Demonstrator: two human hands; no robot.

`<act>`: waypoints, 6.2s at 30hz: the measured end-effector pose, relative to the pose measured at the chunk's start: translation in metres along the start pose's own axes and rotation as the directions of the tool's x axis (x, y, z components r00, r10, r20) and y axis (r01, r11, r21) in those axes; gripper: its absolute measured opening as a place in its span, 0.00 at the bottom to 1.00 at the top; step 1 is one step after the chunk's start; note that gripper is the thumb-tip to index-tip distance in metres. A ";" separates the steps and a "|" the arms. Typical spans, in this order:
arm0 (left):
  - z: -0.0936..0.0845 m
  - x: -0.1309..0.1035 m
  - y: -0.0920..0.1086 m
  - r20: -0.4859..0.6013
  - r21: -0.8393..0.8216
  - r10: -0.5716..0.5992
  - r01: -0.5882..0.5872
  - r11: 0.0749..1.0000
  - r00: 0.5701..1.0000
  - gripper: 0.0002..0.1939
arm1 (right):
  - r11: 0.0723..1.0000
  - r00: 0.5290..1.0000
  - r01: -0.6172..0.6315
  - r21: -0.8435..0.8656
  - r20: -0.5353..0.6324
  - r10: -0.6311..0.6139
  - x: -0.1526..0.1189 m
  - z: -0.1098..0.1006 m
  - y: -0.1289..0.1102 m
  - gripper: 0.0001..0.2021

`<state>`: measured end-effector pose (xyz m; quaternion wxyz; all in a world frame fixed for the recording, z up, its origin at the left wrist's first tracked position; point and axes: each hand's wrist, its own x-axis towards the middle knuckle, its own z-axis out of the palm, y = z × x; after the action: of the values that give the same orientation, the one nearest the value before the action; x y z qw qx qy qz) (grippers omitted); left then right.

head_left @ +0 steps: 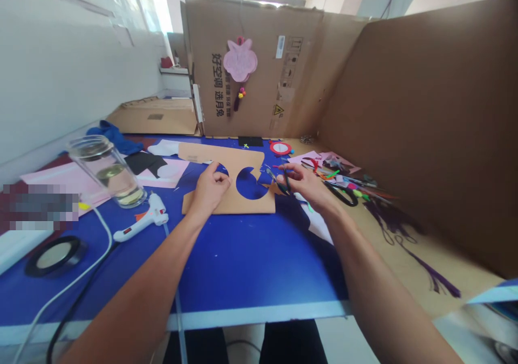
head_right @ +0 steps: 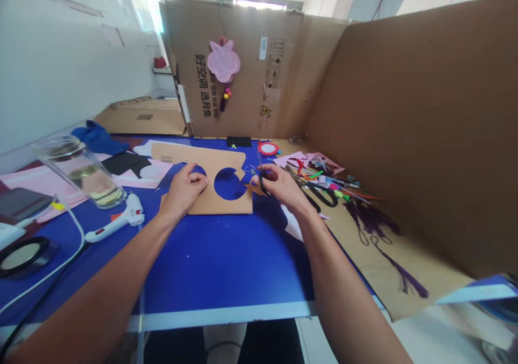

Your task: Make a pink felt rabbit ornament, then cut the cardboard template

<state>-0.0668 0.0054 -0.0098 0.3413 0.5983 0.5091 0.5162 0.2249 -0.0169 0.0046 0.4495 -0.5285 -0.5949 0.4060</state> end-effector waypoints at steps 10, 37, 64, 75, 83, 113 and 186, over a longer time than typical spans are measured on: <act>-0.012 0.005 -0.004 -0.071 -0.026 0.082 -0.084 0.996 0.994 0.12 | 0.967 0.900 -0.044 -0.251 0.411 0.148 -0.012 -0.042 -0.011 0.30; -0.012 0.006 -0.008 -0.092 0.010 0.053 -0.053 0.999 0.994 0.13 | 0.949 0.814 -0.103 -0.298 0.524 0.252 -0.007 -0.034 -0.002 0.33; -0.011 0.005 -0.005 -0.089 0.045 0.073 -0.069 0.997 0.993 0.11 | 0.948 0.844 -0.052 -0.314 0.494 0.210 -0.005 -0.031 -0.002 0.30; -0.011 0.005 -0.006 -0.094 0.050 0.064 -0.060 0.997 0.993 0.11 | 0.918 0.887 -0.108 -0.381 0.380 0.262 0.001 -0.020 0.011 0.25; -0.010 0.003 -0.003 -0.095 -0.001 0.063 -0.063 0.998 0.993 0.11 | 0.846 0.918 -0.042 -0.532 0.314 0.243 -0.003 -0.003 0.007 0.16; 0.015 -0.017 0.019 0.129 0.009 0.132 -0.134 0.991 0.983 0.05 | 0.951 0.978 0.205 -0.230 0.075 -0.193 -0.015 0.052 -0.006 0.17; 0.030 -0.037 0.003 0.439 0.619 0.074 -0.361 0.697 0.895 0.17 | 0.999 0.953 -0.024 0.029 -0.302 0.032 0.021 -0.001 0.032 0.24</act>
<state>-0.0355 -0.0277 -0.0235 0.1227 0.8268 0.5106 0.2016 0.2335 0.0073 -0.0241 0.5362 -0.5871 -0.5063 0.3339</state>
